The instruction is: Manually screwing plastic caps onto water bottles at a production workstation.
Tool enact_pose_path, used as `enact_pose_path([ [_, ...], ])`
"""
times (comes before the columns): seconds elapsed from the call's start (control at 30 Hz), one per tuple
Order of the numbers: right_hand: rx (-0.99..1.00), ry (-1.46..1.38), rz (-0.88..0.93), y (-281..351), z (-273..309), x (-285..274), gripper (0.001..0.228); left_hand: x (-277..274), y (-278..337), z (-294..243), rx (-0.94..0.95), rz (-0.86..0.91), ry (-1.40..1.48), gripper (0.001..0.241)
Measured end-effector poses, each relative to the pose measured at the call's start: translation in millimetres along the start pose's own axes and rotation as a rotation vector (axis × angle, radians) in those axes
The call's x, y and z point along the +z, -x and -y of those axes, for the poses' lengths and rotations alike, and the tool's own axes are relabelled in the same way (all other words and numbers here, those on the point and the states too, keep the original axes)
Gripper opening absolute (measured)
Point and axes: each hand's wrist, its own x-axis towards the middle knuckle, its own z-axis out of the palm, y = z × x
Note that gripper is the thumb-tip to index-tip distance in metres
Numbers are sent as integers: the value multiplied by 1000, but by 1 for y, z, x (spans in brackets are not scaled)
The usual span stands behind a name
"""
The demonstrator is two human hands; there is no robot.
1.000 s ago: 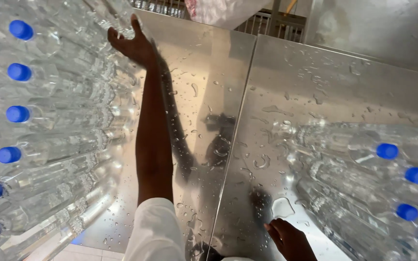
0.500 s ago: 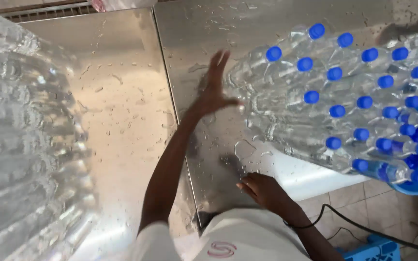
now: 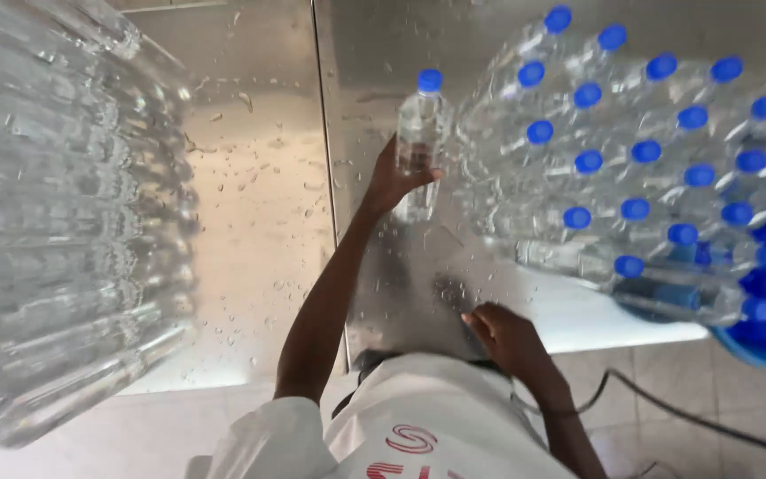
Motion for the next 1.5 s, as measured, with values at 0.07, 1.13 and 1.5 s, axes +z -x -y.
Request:
enact_pose_path([
  [0.07,-145,59,-101,-3,-9,4,31,4,39,36,-123,-54,296,76],
  [1.13,-484,275,-247,-33,56,-110,39,5,209,-61,-488,418,268,79],
  [1.5,-763,508,-35,-16,36,-128,43,5,230,-162,-418,731,198,120],
])
